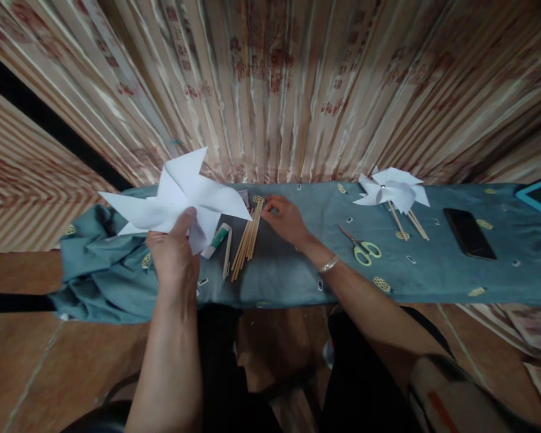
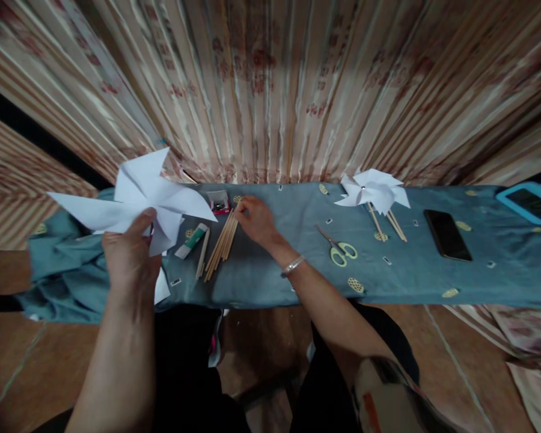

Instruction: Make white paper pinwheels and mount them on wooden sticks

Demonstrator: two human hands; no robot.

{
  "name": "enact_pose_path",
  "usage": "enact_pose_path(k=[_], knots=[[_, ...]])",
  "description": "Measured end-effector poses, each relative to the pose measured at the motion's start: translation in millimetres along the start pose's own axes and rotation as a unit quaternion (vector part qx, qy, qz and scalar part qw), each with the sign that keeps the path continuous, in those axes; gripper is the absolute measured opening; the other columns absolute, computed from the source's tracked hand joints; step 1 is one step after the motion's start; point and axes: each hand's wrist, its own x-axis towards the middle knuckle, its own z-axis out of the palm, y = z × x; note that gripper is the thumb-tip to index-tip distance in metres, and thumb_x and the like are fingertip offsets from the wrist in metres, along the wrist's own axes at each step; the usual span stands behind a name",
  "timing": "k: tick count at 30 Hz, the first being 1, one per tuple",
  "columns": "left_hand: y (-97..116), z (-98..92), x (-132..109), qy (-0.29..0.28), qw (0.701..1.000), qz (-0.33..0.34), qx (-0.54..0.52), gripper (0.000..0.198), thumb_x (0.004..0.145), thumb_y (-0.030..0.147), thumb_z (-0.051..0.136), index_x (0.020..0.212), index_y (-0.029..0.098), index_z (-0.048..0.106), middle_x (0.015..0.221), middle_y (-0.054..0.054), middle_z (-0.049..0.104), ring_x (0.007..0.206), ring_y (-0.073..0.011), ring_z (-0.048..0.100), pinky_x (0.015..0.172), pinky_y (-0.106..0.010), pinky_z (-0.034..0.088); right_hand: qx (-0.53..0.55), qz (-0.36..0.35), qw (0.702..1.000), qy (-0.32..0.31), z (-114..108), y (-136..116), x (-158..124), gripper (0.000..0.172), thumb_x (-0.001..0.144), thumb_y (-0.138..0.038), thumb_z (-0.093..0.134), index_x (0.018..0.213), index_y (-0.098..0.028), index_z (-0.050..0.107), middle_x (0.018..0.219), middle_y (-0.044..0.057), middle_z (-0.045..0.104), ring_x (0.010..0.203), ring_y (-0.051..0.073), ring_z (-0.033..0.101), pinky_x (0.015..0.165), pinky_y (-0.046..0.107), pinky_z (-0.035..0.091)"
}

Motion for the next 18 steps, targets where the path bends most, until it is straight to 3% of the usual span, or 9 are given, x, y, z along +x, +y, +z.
enact_pose_path(k=[4, 7, 10, 18], knots=[[6, -13.2, 9, 0.015, 1.0, 0.027, -0.002, 0.026, 0.056, 0.004, 0.075, 0.081, 0.012, 0.07, 0.08, -0.002, 0.076, 0.078, -0.0159, 0.071, 0.087, -0.032, 0.058, -0.173, -0.088, 0.979, -0.055, 21, -9, 42, 0.018, 0.085, -0.011, 0.054, 0.087, -0.014, 0.072, 0.13, 0.015, 0.059, 0.124, 0.026, 0.052, 0.109, 0.041, 0.038], [9, -21.8, 14, 0.01, 0.999, 0.047, -0.006, 0.022, 0.057, 0.004, 0.077, 0.077, 0.01, 0.069, 0.08, -0.003, 0.076, 0.082, -0.0179, 0.072, 0.092, -0.035, 0.056, -0.262, -0.142, 0.948, -0.116, 35, -12, 61, 0.023, 0.089, -0.012, 0.05, 0.091, -0.011, 0.073, 0.124, 0.017, 0.06, 0.121, 0.028, 0.05, 0.104, 0.041, 0.041], [10, -25.6, 16, 0.017, 0.999, 0.046, 0.0, 0.022, 0.057, 0.005, 0.077, 0.077, 0.011, 0.069, 0.083, -0.004, 0.077, 0.086, -0.0186, 0.072, 0.095, -0.037, 0.055, -0.287, -0.155, 0.935, -0.141, 46, -11, 72, 0.023, 0.088, -0.011, 0.05, 0.085, -0.009, 0.073, 0.113, 0.019, 0.063, 0.116, 0.029, 0.049, 0.099, 0.041, 0.043], [12, -19.5, 11, 0.02, 1.0, 0.002, 0.011, 0.025, 0.059, 0.004, 0.075, 0.082, 0.012, 0.072, 0.08, -0.002, 0.077, 0.079, -0.0172, 0.072, 0.08, -0.03, 0.059, -0.316, -0.179, 0.913, -0.189, 65, 3, 94, 0.02, 0.086, -0.013, 0.053, 0.091, -0.008, 0.072, 0.104, 0.018, 0.066, 0.108, 0.028, 0.05, 0.092, 0.04, 0.043]])
